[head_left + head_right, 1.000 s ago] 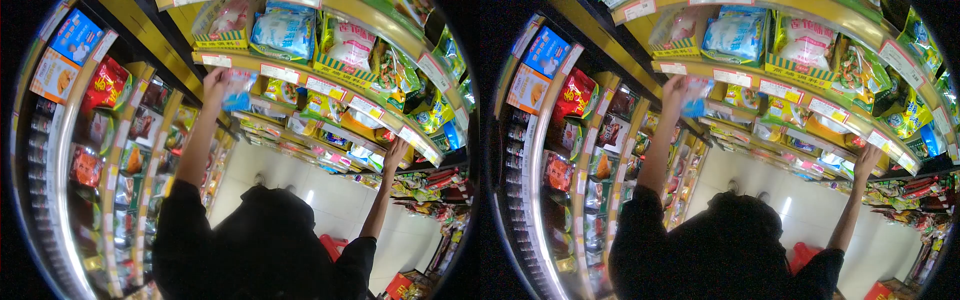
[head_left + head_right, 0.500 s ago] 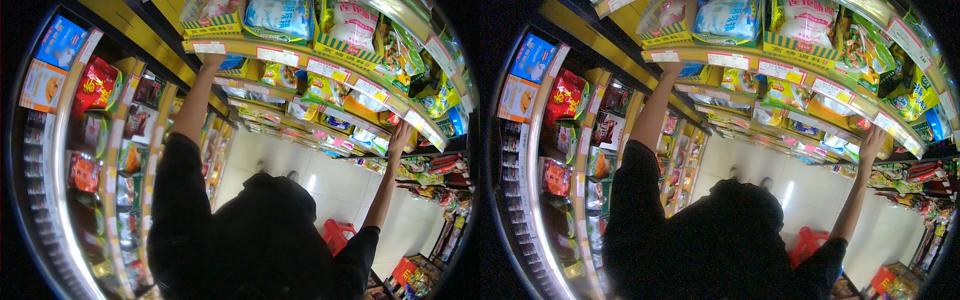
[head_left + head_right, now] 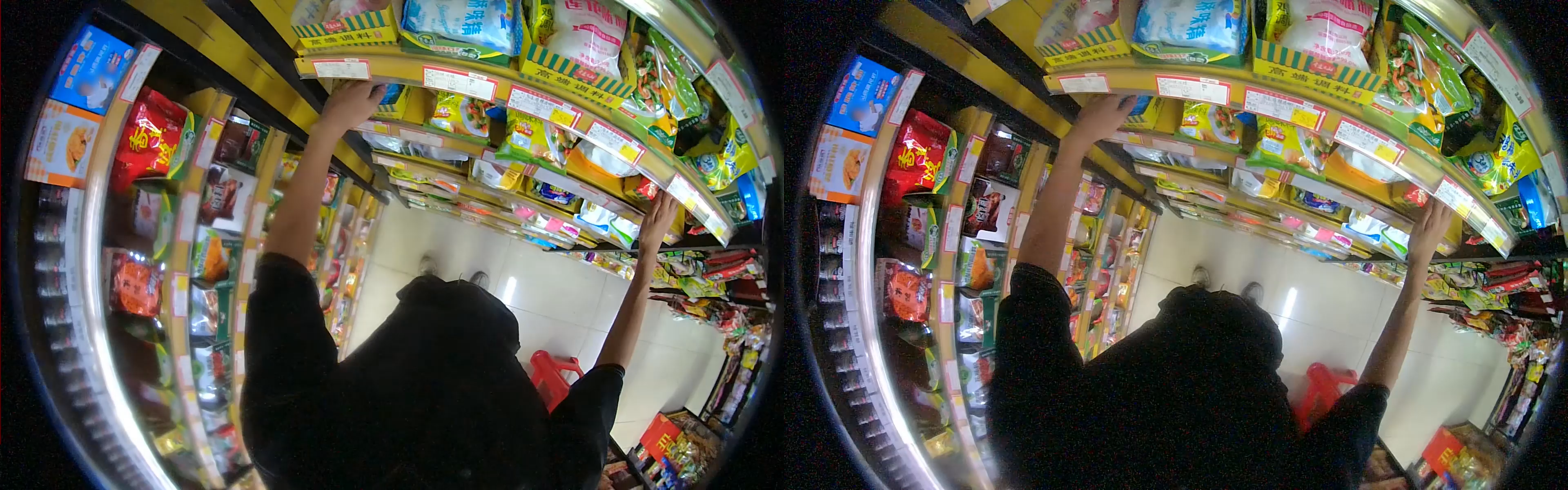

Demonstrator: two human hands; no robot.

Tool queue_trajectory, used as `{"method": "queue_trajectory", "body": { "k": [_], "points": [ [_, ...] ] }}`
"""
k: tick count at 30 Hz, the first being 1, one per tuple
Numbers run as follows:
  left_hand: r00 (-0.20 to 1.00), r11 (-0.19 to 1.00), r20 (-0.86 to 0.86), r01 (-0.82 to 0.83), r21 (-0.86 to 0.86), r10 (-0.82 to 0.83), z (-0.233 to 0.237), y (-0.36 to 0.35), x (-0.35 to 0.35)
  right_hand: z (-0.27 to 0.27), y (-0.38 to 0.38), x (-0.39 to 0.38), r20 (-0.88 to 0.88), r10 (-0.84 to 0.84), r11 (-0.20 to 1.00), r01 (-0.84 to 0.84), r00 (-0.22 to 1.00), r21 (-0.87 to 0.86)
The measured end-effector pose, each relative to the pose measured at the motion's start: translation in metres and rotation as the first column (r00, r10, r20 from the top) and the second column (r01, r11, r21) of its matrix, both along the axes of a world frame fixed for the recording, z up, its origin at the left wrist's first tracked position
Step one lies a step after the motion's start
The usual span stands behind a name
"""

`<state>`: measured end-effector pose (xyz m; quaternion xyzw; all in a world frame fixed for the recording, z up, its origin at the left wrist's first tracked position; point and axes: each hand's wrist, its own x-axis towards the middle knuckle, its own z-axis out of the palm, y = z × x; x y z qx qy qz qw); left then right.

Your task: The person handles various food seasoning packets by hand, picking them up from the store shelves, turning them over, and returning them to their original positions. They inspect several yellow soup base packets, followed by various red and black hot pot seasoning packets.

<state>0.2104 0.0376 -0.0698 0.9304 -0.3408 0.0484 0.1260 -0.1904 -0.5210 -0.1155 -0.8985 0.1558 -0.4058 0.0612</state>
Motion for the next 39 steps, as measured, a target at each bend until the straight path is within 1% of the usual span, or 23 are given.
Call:
{"method": "queue_trajectory", "body": {
  "k": [1,2,5,8,11,13,14,16,18,19,20,21,23,25,26,29,31,32,33,34,35,37,39],
  "points": [
    [0.999,0.999,-0.052,-0.008,0.037,0.01,0.004,0.002,0.002,0.001,-0.001,-0.002,-0.002,0.003,1.0,-0.003,1.0,0.009],
    [0.996,0.997,0.071,0.054,-0.048,-0.05,-0.019,0.009,0.016,0.0,-0.002,-0.002,-0.002,0.009,1.0,-0.009,1.0,0.019],
    [0.999,1.0,-0.033,0.017,0.015,-0.016,0.014,0.001,-0.015,0.004,0.0,-0.002,-0.006,0.044,0.999,-0.044,0.999,0.011],
    [0.98,0.987,0.199,0.058,-0.151,-0.027,0.005,0.002,-0.034,0.0,-0.004,-0.009,-0.043,0.017,0.997,-0.013,0.999,0.082],
    [0.991,0.869,0.091,-0.039,-0.492,0.096,0.028,-0.006,-0.092,0.016,0.023,-0.009,-0.011,-0.047,0.982,0.049,0.999,0.182],
    [0.959,0.799,0.231,0.009,-0.601,0.163,0.019,-0.002,-0.12,0.033,0.046,-0.012,0.037,-0.091,0.97,0.08,0.995,0.228],
    [0.942,0.771,0.272,0.024,-0.637,0.195,0.013,0.002,-0.138,0.029,0.043,-0.02,-0.02,-0.137,0.978,0.139,0.99,0.157],
    [0.96,0.726,0.007,-0.208,-0.656,0.281,-0.01,0.008,-0.179,0.028,0.053,-0.027,0.015,-0.121,0.992,0.12,0.993,0.034],
    [0.991,0.592,-0.109,-0.137,-0.795,0.083,-0.049,-0.002,-0.21,0.029,0.054,-0.03,-0.007,-0.048,0.999,0.048,0.999,-0.026],
    [0.972,0.56,-0.234,-0.196,-0.805,0.005,-0.054,-0.015,-0.232,0.029,0.055,-0.028,-0.048,-0.047,0.999,0.047,0.998,0.002],
    [0.961,0.6,-0.272,-0.196,-0.776,-0.039,-0.072,-0.024,-0.249,0.029,0.058,-0.026,-0.087,-0.045,0.998,0.047,0.995,0.029],
    [0.907,0.597,-0.391,-0.228,-0.769,-0.158,-0.08,-0.036,-0.267,0.029,0.059,-0.024,-0.126,-0.041,0.997,0.048,0.991,0.055],
    [0.856,0.692,-0.44,-0.144,-0.707,-0.272,-0.079,-0.057,-0.296,0.028,0.059,-0.026,-0.11,-0.054,0.996,0.061,0.992,0.063],
    [0.855,0.702,-0.334,0.048,-0.711,-0.397,-0.062,-0.075,-0.312,0.036,0.079,-0.031,-0.058,-0.078,0.994,0.082,0.995,0.075],
    [0.859,0.689,-0.305,0.075,-0.721,-0.412,-0.058,-0.082,-0.318,0.042,0.096,-0.036,-0.01,-0.077,0.98,0.078,0.997,0.184],
    [0.826,0.654,-0.3,0.104,-0.75,-0.476,-0.029,-0.093,-0.323,0.023,0.129,-0.055,0.056,-0.185,0.972,0.174,0.981,0.16],
    [0.845,0.587,-0.184,0.177,-0.79,-0.502,0.008,-0.096,-0.318,0.01,0.152,-0.062,0.064,-0.082,0.978,0.068,0.995,0.197],
    [0.843,0.546,-0.124,0.219,-0.809,-0.523,0.031,-0.097,-0.313,0.0,0.167,-0.063,0.06,-0.086,0.926,0.058,0.994,0.372],
    [0.835,0.457,0.021,0.322,-0.829,-0.549,0.057,-0.097,-0.309,-0.01,0.184,-0.067,0.054,-0.104,0.847,0.06,0.993,0.528],
    [0.834,0.345,0.052,0.283,-0.895,-0.549,0.07,-0.095,-0.315,-0.02,0.195,-0.065,0.07,-0.085,0.935,0.056,0.994,0.351],
    [0.727,0.269,0.186,0.461,-0.846,-0.661,0.104,-0.089,-0.304,-0.025,0.209,-0.062,0.139,-0.065,0.909,0.002,0.988,0.417],
    [0.618,0.073,0.383,0.583,-0.809,-0.686,0.161,-0.097,-0.309,-0.033,0.229,-0.061,0.066,0.017,0.849,-0.049,0.998,0.525],
    [0.527,-0.048,0.406,0.566,-0.823,-0.746,0.204,-0.105,-0.324,-0.026,0.246,-0.063,0.086,0.059,0.731,-0.102,0.995,0.675]
  ]
}}
